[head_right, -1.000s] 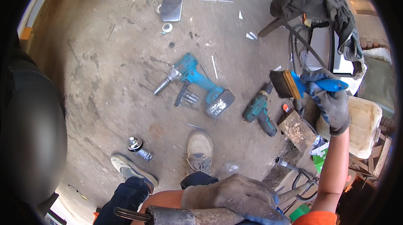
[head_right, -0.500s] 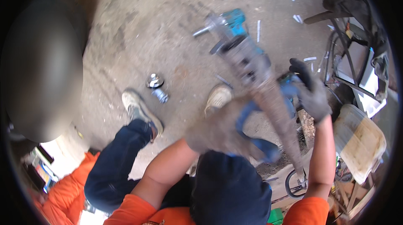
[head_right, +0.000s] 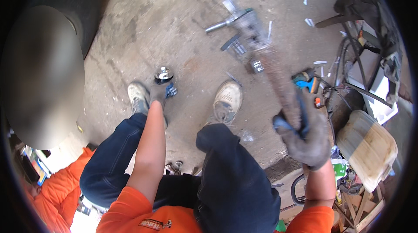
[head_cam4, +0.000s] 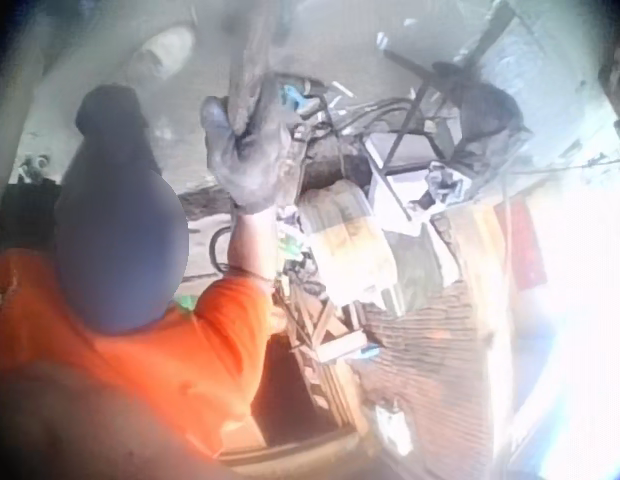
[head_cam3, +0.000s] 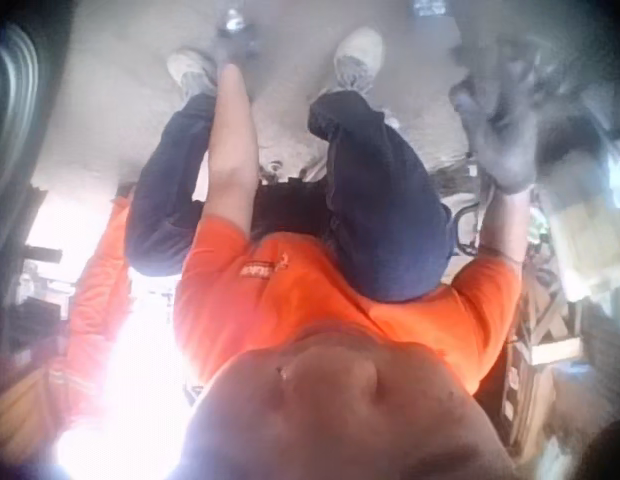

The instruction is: The person squats in a cluttered workshop and uses a brush, hammer, and power drill to clean and work on a metal part. They repeatedly brush the part, tap it with a hammer, and drill into it while handling small metal components.

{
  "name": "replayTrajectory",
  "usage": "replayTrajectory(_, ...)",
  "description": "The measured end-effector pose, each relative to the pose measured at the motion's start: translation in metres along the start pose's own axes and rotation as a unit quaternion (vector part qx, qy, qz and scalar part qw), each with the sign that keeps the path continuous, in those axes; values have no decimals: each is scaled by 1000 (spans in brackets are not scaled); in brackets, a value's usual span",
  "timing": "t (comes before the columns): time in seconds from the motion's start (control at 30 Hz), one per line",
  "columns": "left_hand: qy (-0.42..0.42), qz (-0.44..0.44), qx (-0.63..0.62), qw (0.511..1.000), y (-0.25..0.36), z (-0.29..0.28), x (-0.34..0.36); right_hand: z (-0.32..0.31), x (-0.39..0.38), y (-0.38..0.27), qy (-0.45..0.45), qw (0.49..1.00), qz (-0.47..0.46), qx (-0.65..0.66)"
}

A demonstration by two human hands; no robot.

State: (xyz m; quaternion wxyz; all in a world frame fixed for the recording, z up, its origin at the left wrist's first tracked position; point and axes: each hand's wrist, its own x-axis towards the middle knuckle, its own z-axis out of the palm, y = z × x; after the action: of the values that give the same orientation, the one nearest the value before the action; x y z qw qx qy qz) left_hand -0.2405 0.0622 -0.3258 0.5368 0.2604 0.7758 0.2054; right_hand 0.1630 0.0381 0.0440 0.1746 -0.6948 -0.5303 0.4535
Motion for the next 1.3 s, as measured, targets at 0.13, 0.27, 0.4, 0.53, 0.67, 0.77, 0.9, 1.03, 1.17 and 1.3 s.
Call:
replayTrajectory(0.13, 65, 78, 216, 971, 16, 20, -9, 18, 3, -4, -17, 999, 33, -24)
replayTrajectory(0.27, 75, 45, -1, 996, 73, 15, -32, 29, 4, 1, -17, 995, 4, -98)
replayTrajectory(0.4, -194, -6, -391, 899, 211, 20, -84, 29, 2, -7, -34, 997, 48, -54)
replayTrajectory(0.53, -273, 82, -412, 866, 292, 26, -111, 33, -1, -12, -25, 999, 33, -27)
replayTrajectory(0.67, -163, 363, -177, 900, 323, 46, -136, 30, -4, -20, -47, 997, 46, -46)
replayTrajectory(0.77, -182, 307, -267, 895, 344, 52, -160, 30, -8, -20, -63, 995, 50, -56)
replayTrajectory(0.9, -156, 342, -240, 895, 349, 57, -164, 31, -8, -23, -59, 997, 46, -17)
replayTrajectory(1.03, -157, 387, -160, 894, 334, 60, -166, 32, -7, -24, -69, 994, 79, 30)
replayTrajectory(1.17, -168, 363, -200, 894, 322, 67, -179, 32, -9, -21, -48, 997, 56, 10)
replayTrajectory(1.3, -232, 292, -327, 868, 320, 66, -187, 32, -8, -18, -42, 998, 45, 0)
